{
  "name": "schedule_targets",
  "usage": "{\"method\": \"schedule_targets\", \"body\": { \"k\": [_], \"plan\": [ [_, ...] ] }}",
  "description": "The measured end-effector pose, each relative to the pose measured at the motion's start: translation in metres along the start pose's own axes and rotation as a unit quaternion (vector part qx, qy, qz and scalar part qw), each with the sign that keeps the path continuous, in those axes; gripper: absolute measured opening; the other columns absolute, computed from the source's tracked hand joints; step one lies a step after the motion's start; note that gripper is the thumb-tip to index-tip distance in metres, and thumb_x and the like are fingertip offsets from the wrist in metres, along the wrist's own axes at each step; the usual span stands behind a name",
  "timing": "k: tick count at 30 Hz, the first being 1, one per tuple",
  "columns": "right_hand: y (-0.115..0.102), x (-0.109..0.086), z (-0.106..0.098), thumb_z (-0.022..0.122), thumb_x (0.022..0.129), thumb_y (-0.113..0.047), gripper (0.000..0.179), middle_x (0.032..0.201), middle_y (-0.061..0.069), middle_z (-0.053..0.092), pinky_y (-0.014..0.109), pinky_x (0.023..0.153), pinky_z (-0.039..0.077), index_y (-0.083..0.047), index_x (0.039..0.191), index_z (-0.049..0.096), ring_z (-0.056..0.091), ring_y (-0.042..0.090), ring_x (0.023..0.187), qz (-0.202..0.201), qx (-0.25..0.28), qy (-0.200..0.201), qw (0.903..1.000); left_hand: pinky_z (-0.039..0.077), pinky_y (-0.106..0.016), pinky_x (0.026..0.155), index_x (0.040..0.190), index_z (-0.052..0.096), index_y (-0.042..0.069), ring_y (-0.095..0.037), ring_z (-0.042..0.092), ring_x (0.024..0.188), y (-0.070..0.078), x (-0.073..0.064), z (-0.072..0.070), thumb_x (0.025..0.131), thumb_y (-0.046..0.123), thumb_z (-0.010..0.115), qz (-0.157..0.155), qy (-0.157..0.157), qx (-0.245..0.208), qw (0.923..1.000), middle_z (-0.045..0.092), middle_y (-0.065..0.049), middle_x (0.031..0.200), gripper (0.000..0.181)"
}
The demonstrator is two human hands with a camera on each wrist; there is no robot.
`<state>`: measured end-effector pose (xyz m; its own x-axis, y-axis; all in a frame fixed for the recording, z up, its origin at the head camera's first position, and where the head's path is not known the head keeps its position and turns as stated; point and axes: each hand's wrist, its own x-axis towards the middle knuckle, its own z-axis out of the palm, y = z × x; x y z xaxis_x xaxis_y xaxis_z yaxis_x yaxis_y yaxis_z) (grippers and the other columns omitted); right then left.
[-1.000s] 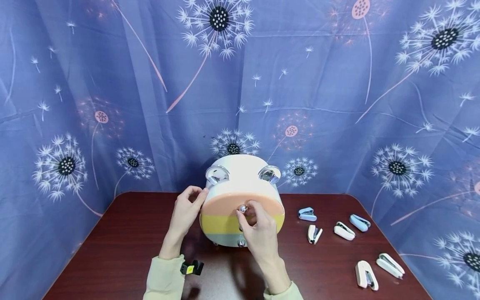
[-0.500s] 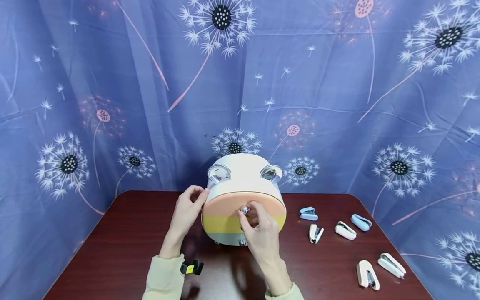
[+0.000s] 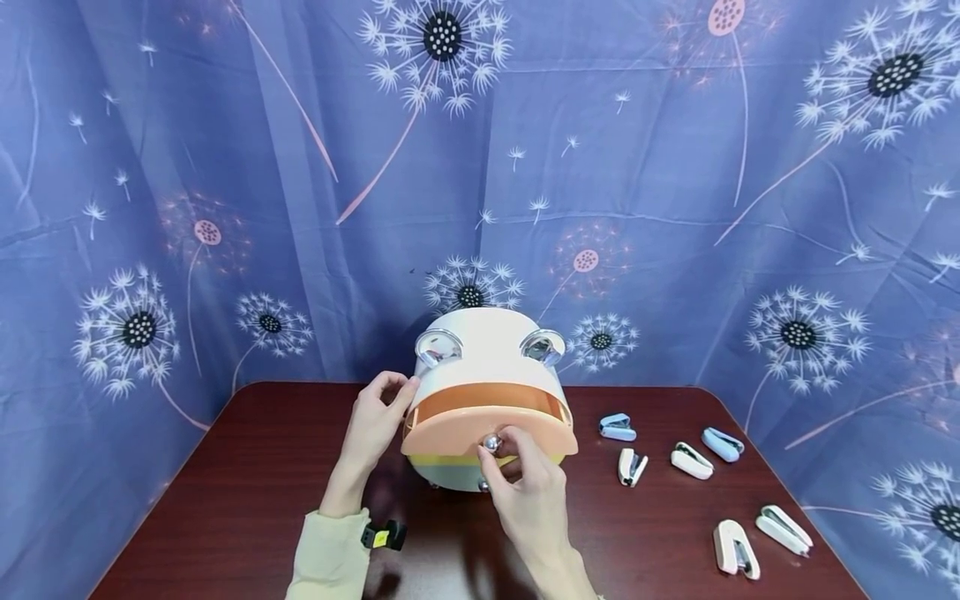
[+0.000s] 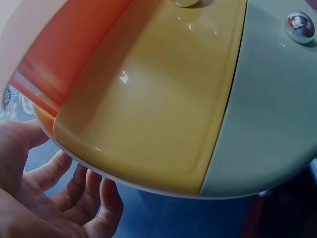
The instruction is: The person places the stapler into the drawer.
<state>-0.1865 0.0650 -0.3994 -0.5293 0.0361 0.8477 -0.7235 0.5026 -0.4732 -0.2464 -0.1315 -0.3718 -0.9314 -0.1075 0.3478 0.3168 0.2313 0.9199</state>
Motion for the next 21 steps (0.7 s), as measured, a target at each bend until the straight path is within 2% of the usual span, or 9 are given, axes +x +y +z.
{"method": "schedule_targets", "body": {
  "k": [11,21],
  "plan": [
    [-0.012,-0.012,-0.009,0.072,0.07,-0.005,0.027,0.076,-0.006,0.061,0.011,0.044,0.042,-0.008,0.093,0.058,0.051,-0.002,0.048,-0.005,0.004,0.005,1.0,0.043,-0.027,0.051,0.089,0.058,0.004,-0.022,0.051,0.059,-0.001,0.0,0.001,0.085,0.022,0.059,0.015,-0.002,0.004,0.9999,0.053,-0.012,0.068,0.019],
    [-0.019,-0.017,-0.012,0.073,0.068,-0.004,0.03,0.074,-0.006,0.06,0.011,0.043,0.041,-0.007,0.093,0.058,0.052,-0.002,0.049,-0.008,0.002,0.01,0.9999,0.045,-0.029,0.053,0.09,0.058,0.004,-0.022,0.051,0.062,0.002,0.0,-0.001,0.085,0.024,0.059,0.003,0.003,0.008,1.0,0.054,-0.013,0.071,0.02]
  ]
}}
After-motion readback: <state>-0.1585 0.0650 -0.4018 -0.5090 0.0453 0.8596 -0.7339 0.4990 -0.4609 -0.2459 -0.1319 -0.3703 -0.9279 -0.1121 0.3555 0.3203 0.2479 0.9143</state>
